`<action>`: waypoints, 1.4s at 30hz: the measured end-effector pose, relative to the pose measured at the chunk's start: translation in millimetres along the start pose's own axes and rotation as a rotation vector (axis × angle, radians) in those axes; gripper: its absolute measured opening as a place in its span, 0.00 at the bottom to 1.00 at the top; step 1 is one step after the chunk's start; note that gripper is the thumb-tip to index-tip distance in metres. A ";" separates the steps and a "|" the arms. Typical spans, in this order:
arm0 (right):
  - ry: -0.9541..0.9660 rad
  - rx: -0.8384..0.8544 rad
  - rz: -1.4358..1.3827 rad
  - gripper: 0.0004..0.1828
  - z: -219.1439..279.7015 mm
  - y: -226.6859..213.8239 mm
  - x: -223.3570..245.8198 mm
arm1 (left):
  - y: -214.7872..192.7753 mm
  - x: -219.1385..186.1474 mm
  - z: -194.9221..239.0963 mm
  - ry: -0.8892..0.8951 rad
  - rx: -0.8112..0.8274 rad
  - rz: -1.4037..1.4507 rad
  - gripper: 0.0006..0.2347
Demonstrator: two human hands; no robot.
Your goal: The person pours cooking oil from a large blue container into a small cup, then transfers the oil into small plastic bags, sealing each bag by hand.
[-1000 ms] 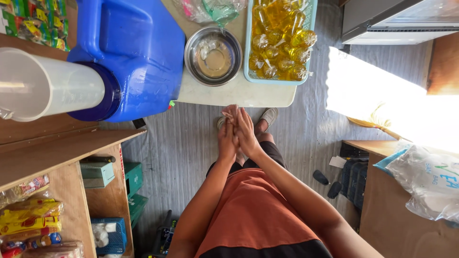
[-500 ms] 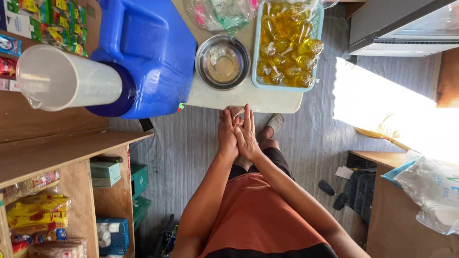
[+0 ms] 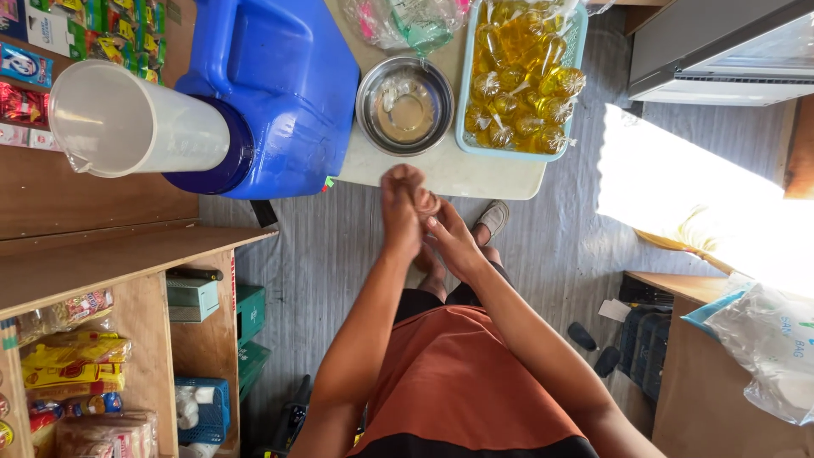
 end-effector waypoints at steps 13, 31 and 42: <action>-0.183 -0.156 0.941 0.31 -19.7 -48.7 -39.6 | -78.4 91.0 5.9 -0.006 -0.243 -0.292 0.08; -0.272 -0.703 0.859 0.17 -87.0 -166.8 -12.1 | -154.2 188.5 -115.8 -0.042 -0.222 -0.242 0.11; -0.429 -0.479 0.967 0.17 -51.6 -162.6 2.1 | -21.8 57.5 -116.1 0.377 -0.224 -1.114 0.12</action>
Point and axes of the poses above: each hand's wrist, its own z-axis away from the middle knuckle, its own y-axis out of the palm, x = y × z, the point moved 1 cm from there along -z, towards the middle knuckle, and after that the axes turned 3 degrees about -y, right-handed, at the moved point
